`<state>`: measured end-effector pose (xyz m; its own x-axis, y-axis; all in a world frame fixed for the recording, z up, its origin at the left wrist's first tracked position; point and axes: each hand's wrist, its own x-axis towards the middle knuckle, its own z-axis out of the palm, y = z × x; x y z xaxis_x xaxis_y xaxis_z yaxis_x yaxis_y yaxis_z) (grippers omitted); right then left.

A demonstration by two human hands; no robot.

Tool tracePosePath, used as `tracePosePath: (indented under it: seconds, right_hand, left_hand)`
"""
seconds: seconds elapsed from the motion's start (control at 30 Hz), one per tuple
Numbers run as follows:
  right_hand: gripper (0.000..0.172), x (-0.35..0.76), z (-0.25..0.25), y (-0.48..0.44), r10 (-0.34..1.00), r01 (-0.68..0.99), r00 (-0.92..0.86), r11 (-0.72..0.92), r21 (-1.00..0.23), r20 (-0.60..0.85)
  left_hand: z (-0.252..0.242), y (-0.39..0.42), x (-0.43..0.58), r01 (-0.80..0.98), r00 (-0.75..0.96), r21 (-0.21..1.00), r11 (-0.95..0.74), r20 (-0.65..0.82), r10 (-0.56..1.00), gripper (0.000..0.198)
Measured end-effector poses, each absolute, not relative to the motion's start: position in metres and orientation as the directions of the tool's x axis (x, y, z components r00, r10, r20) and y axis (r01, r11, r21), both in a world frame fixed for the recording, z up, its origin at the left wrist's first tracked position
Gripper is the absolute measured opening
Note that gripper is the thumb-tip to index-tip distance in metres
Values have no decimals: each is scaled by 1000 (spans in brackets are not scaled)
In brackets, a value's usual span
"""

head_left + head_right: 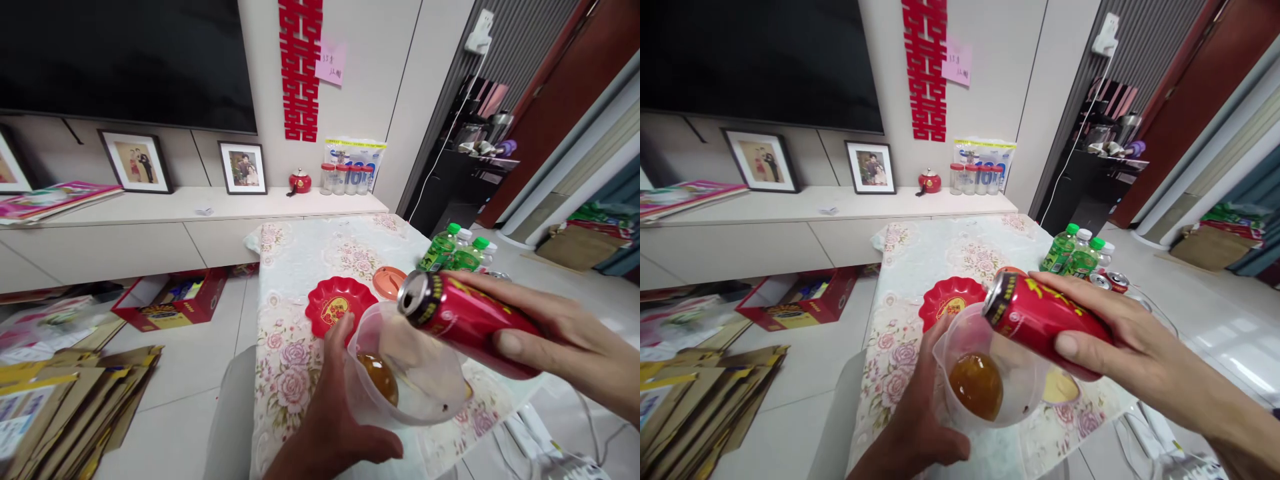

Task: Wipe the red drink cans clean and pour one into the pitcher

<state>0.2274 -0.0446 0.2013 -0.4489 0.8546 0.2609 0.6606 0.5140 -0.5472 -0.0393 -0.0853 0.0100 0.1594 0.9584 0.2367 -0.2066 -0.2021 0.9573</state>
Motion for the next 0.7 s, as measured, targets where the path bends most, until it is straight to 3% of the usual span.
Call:
tracePosePath:
  seconds: [0.17,0.4,0.53,0.63,0.7]
  right_hand:
    - [56,237,178,-48,886,482,-237,464,-743,399]
    - [83,172,201,-29,801,456,-333,599,-658,498]
    - [94,141,203,-12,745,402,-427,665,-630,513]
    - [97,134,200,-6,715,361,-496,686,-632,492]
    - [89,144,190,-6,719,380,-460,690,-617,521]
  left_hand:
    - [61,-78,-59,-218,-81,914,-341,331,940,96]
    - [149,-48,-50,-323,9,858,-401,426,905,106]
    - [160,-31,-43,-408,-119,815,-412,400,909,91]
    - [157,-23,-49,-351,-225,836,-421,361,905,90]
    - [152,-17,-61,-261,-310,846,-466,383,870,86]
